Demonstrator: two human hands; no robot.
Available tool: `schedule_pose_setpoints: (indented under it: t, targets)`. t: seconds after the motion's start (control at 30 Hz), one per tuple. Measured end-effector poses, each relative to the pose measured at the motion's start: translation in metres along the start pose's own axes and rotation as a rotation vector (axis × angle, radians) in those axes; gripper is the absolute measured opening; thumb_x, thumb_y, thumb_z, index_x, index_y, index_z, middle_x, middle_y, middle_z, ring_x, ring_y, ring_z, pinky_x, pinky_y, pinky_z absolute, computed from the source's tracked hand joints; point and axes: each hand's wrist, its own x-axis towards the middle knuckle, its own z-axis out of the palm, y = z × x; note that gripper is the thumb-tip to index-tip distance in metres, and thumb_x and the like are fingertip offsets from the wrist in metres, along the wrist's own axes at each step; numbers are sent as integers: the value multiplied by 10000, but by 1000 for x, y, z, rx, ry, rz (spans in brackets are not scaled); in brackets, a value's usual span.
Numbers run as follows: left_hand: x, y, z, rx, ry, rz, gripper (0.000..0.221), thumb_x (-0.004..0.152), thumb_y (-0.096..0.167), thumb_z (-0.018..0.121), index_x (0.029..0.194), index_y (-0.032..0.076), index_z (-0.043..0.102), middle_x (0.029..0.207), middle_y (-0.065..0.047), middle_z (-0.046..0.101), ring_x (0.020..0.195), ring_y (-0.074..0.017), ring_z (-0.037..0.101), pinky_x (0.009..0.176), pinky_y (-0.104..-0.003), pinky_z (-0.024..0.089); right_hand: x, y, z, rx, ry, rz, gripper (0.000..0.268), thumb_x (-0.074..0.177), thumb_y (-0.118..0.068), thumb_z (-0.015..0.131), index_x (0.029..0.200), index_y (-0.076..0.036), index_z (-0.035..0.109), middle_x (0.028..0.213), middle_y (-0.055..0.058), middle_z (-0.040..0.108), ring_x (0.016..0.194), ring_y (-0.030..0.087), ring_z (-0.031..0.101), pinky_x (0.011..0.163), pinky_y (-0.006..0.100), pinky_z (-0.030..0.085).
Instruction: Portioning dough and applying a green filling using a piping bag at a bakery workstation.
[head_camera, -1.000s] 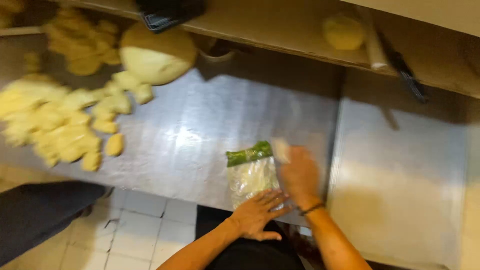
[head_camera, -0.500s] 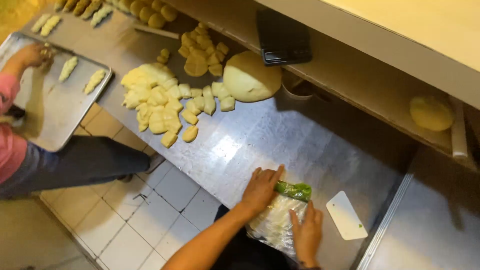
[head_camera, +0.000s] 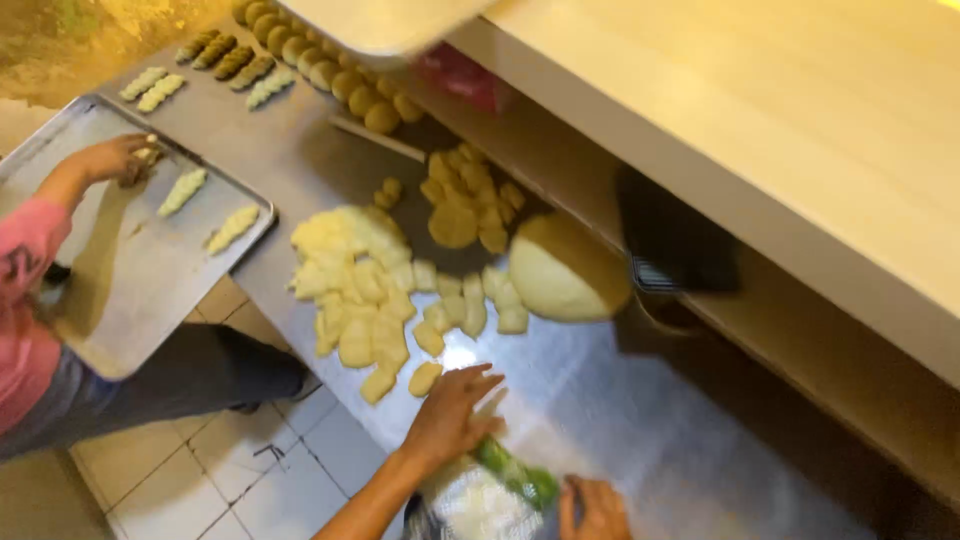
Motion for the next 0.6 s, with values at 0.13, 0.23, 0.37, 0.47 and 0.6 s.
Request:
schedule_pose_setpoints:
  t: [0.13,0.23,0.37,0.47,0.6]
  targets:
    - [89,-85,-41,166,146,-204,288,913,180,704,1190,101,713,1285,-130,674,1265,-332,601,1072,-425,486,151,-110,-21,-27,104,-73,219,846,-162,705,1045,-78,742,1004,102,741,921,325,675,797,428,552]
    - [168,-155,-55,244,441,147,437,839,71,655,1273,107,685,1326,-179,640,1265,-412,558,1092,-451,445,259,-154,15,-27,150,-234,183,850,-133,711,1022,-72,697,989,114,723,961,335,643,846,459,512]
    - [236,-177,-80,310,402,135,493,786,117,677,1277,107,720,1322,-225,615,1243,-460,508,1065,-521,355,341,-169,89,-161,46,-245,238,784,-167,703,993,-56,699,951,146,702,988,355,610,855,502,454]
    - [255,-221,-66,430,262,244,418,719,178,705,1134,156,751,1192,-131,681,1266,-412,508,1084,-608,285,354,-153,138,-241,62,-318,180,905,-212,697,1026,-92,753,921,166,692,975,391,584,824,522,417]
    - [237,-258,-75,257,286,214,319,893,129,655,1207,145,708,1180,-82,678,1175,-272,560,1058,-485,380,354,-168,113,-91,-38,-2,181,835,-183,687,957,-65,751,951,182,708,954,369,631,827,500,491]
